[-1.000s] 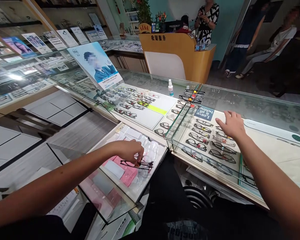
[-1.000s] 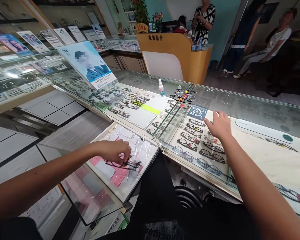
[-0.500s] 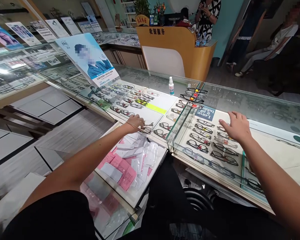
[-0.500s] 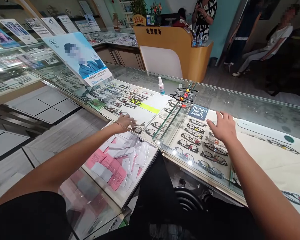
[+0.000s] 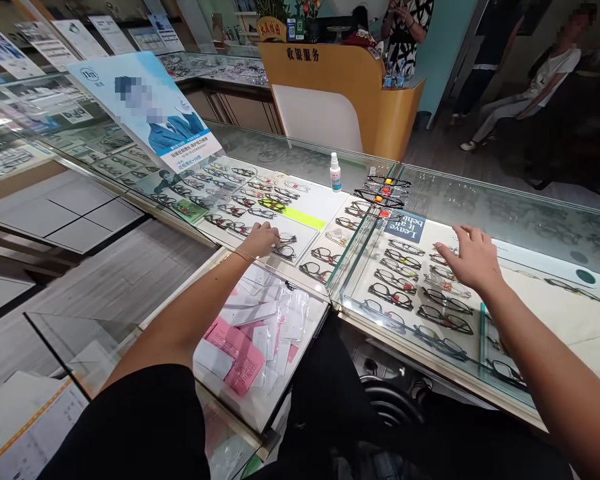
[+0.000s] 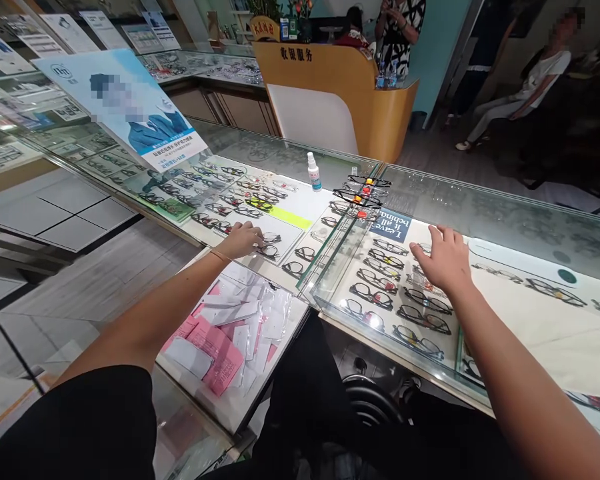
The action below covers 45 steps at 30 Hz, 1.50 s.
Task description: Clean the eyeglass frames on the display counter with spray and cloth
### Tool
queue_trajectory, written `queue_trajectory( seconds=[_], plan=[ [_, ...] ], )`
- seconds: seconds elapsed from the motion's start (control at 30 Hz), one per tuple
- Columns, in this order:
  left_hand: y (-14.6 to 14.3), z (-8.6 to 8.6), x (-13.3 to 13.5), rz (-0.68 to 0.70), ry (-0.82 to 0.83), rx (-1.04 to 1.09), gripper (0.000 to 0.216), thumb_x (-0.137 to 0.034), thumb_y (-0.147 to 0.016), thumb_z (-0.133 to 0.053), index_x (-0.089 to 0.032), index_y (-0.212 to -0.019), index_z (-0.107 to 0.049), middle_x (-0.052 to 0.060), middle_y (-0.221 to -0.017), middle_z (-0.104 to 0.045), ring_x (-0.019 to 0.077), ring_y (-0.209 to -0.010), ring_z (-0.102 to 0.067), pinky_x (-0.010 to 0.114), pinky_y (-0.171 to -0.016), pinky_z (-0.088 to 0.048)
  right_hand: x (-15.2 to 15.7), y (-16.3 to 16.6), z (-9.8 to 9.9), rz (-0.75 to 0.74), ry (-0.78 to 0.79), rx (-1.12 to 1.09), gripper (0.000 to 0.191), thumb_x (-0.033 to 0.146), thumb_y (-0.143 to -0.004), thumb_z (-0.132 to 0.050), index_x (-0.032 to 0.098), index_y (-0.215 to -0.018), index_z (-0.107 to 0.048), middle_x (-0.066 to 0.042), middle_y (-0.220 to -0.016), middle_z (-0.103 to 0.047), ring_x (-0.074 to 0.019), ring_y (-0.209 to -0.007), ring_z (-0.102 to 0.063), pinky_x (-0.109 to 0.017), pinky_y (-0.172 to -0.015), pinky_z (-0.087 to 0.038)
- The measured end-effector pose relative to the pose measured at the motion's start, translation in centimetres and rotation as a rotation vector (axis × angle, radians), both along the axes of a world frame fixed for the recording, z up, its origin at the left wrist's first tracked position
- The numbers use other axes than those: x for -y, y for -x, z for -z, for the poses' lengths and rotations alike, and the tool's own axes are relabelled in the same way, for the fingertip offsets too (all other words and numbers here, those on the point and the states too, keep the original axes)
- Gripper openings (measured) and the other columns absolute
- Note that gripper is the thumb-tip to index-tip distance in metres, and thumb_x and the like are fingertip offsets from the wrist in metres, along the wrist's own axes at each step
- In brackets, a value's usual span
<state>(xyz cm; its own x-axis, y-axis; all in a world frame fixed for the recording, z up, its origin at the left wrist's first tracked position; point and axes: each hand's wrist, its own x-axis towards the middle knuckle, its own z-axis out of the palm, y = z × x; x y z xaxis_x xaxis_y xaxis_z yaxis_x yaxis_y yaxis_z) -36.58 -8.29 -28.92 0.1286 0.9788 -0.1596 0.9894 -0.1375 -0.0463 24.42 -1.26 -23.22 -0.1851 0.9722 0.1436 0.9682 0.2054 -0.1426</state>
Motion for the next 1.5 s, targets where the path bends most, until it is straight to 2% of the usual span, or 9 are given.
queue_trajectory(
  seconds=[0.2,0.37,0.67,0.93,1.2,1.37,1.43,1.5],
  plan=[
    [0.3,0.6,-0.3,0.003,0.005,0.008,0.019,-0.034,-0.088,-0.072,-0.025,-0.088,-0.088,0.020,-0.125,-0.080,0.0373,-0.120,-0.048,0.053,-0.100,-0.033,0.1,0.1,-0.2,-0.005,0.013,-0.040,0.088,0.071,-0.110,-0.036,0.010,-0.170,-0.054,-0.027,-0.176,-0.052,-0.0498,-0.159,-0.048,-0.067,-0.129,-0.045],
    [0.7,1.2,-0.5,0.004,0.016,-0.001,0.019,-0.028,-0.088,-0.071,-0.024,-0.090,-0.089,0.020,-0.127,-0.081,0.0367,-0.119,-0.049,0.052,-0.100,-0.032,0.2,0.2,-0.2,-0.003,0.007,-0.057,0.089,0.072,-0.110,-0.035,0.010,-0.170,-0.054,-0.028,-0.176,-0.051,-0.0502,-0.159,-0.048,-0.067,-0.129,-0.044],
    [1.1,1.4,-0.8,0.033,0.007,-0.046,0.022,-0.024,-0.088,-0.073,-0.025,-0.098,-0.093,0.019,-0.131,-0.082,0.0376,-0.123,-0.052,0.052,-0.101,-0.034,0.4,0.4,-0.6,0.004,0.026,-0.056,0.088,0.070,-0.109,-0.037,0.010,-0.171,-0.054,-0.027,-0.177,-0.050,-0.0497,-0.160,-0.048,-0.066,-0.130,-0.044],
    [1.3,1.9,-1.1,0.053,-0.017,-0.079,0.026,-0.020,-0.089,-0.072,-0.026,-0.100,-0.094,0.018,-0.126,-0.083,0.0381,-0.122,-0.056,0.050,-0.101,-0.035,0.6,0.6,-1.0,0.009,0.036,-0.053,0.090,0.071,-0.110,-0.036,0.008,-0.171,-0.054,-0.027,-0.177,-0.051,-0.0496,-0.160,-0.049,-0.067,-0.131,-0.044],
    [1.5,1.7,-1.2,0.069,-0.041,-0.058,0.029,-0.019,-0.086,-0.072,-0.026,-0.103,-0.095,0.017,-0.123,-0.085,0.0386,-0.120,-0.060,0.051,-0.100,-0.037,0.4,0.4,-0.6,-0.002,0.014,-0.049,0.088,0.071,-0.110,-0.036,0.009,-0.170,-0.055,-0.026,-0.176,-0.052,-0.0488,-0.159,-0.050,-0.066,-0.130,-0.045],
    [1.4,1.5,-1.2,0.029,-0.114,-0.034,0.020,-0.029,-0.090,-0.071,-0.023,-0.088,-0.090,0.018,-0.120,-0.084,0.0410,-0.122,-0.061,0.054,-0.103,-0.038,0.2,0.2,-0.3,-0.010,0.003,-0.080,0.087,0.071,-0.110,-0.036,0.010,-0.169,-0.055,-0.027,-0.176,-0.052,-0.0495,-0.158,-0.050,-0.068,-0.129,-0.044],
    [1.5,1.3,-1.4,-0.012,-0.163,-0.031,0.020,-0.031,-0.094,-0.068,-0.021,-0.092,-0.085,0.019,-0.116,-0.082,0.0419,-0.123,-0.060,0.055,-0.104,-0.038,0.3,0.2,-0.3,-0.013,0.000,-0.088,0.087,0.070,-0.109,-0.037,0.010,-0.169,-0.055,-0.027,-0.175,-0.053,-0.0498,-0.159,-0.049,-0.068,-0.129,-0.044],
    [1.6,1.2,-1.9,-0.068,-0.214,-0.028,0.023,-0.029,-0.099,-0.061,-0.019,-0.105,-0.081,0.021,-0.112,-0.081,0.0428,-0.122,-0.060,0.056,-0.104,-0.039,0.3,0.3,-0.4,-0.013,-0.002,-0.089,0.086,0.069,-0.109,-0.037,0.009,-0.169,-0.055,-0.028,-0.175,-0.053,-0.0496,-0.159,-0.048,-0.068,-0.129,-0.044]
  ],
)
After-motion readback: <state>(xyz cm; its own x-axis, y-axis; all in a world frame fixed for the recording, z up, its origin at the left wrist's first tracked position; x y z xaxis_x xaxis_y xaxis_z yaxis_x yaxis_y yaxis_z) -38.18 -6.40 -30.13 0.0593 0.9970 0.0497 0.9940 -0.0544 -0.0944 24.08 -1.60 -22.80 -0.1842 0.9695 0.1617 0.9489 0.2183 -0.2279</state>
